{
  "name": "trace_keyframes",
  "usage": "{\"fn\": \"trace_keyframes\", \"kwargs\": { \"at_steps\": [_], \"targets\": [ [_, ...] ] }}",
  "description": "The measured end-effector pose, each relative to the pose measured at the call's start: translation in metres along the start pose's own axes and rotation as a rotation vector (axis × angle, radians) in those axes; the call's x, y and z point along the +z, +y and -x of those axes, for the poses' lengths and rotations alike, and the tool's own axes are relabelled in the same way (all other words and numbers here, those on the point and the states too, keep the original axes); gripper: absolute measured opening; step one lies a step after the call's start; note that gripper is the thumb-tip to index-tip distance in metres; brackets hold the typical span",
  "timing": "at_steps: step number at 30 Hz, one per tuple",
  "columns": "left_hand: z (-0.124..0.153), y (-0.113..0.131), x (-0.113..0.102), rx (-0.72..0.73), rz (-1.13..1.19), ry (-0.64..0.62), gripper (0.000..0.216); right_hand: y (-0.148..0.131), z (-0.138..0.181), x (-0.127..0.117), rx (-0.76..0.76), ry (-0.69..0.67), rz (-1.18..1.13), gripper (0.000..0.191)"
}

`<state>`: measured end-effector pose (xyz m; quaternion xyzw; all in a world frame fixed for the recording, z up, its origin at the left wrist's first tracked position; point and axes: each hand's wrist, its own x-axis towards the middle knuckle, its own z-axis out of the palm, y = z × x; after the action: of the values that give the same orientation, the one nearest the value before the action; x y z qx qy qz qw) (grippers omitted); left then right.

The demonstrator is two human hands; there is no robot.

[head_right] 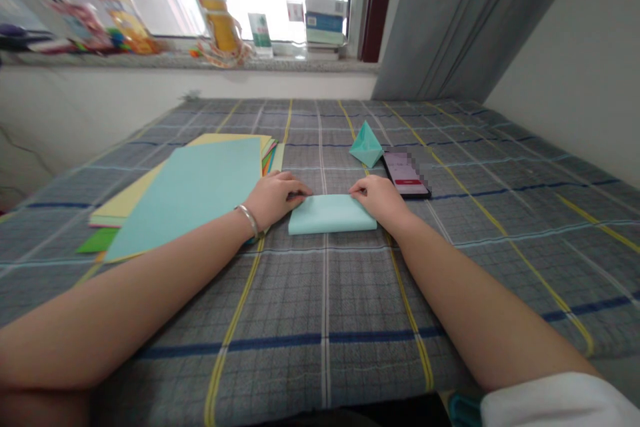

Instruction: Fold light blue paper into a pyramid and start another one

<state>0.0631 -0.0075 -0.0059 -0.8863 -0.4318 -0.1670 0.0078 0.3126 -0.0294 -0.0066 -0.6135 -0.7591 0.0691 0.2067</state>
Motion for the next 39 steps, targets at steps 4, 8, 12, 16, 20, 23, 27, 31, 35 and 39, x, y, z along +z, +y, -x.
{"fn": "trace_keyframes", "kwargs": {
  "at_steps": [4,8,12,16,20,23,27,31,35,39],
  "targets": [
    [-0.005,-0.001,0.001,0.258,-0.003,-0.099,0.029,-0.001,0.0,-0.001,0.004,-0.02,0.001,0.018],
    [-0.007,0.004,-0.003,0.429,-0.076,-0.175,0.03,-0.002,-0.001,-0.002,0.019,-0.028,0.0,0.017],
    [-0.001,0.015,-0.009,0.353,-0.094,-0.163,0.027,-0.003,-0.001,-0.003,0.023,-0.038,0.001,0.017],
    [0.007,0.029,-0.013,0.266,-0.113,-0.197,0.035,-0.005,-0.001,-0.004,0.027,-0.046,0.007,0.018],
    [0.016,0.034,-0.015,0.255,-0.155,-0.241,0.046,-0.004,0.0,-0.004,0.025,-0.036,0.011,0.017],
    [0.021,0.034,-0.012,0.263,-0.194,-0.219,0.05,-0.003,0.0,-0.003,0.023,-0.031,0.014,0.017],
    [0.024,0.033,-0.007,0.264,-0.224,-0.237,0.054,-0.002,0.0,-0.003,0.028,-0.041,0.002,0.018],
    [0.024,0.033,-0.006,0.26,-0.215,-0.279,0.055,-0.003,0.0,-0.004,0.035,-0.044,0.004,0.019],
    [0.026,0.036,-0.004,0.246,-0.246,-0.282,0.058,-0.003,0.0,-0.002,0.027,-0.032,0.003,0.019],
    [0.028,0.04,-0.003,0.242,-0.295,-0.281,0.059,0.0,0.0,-0.001,0.01,-0.015,-0.017,0.021]
  ]
}}
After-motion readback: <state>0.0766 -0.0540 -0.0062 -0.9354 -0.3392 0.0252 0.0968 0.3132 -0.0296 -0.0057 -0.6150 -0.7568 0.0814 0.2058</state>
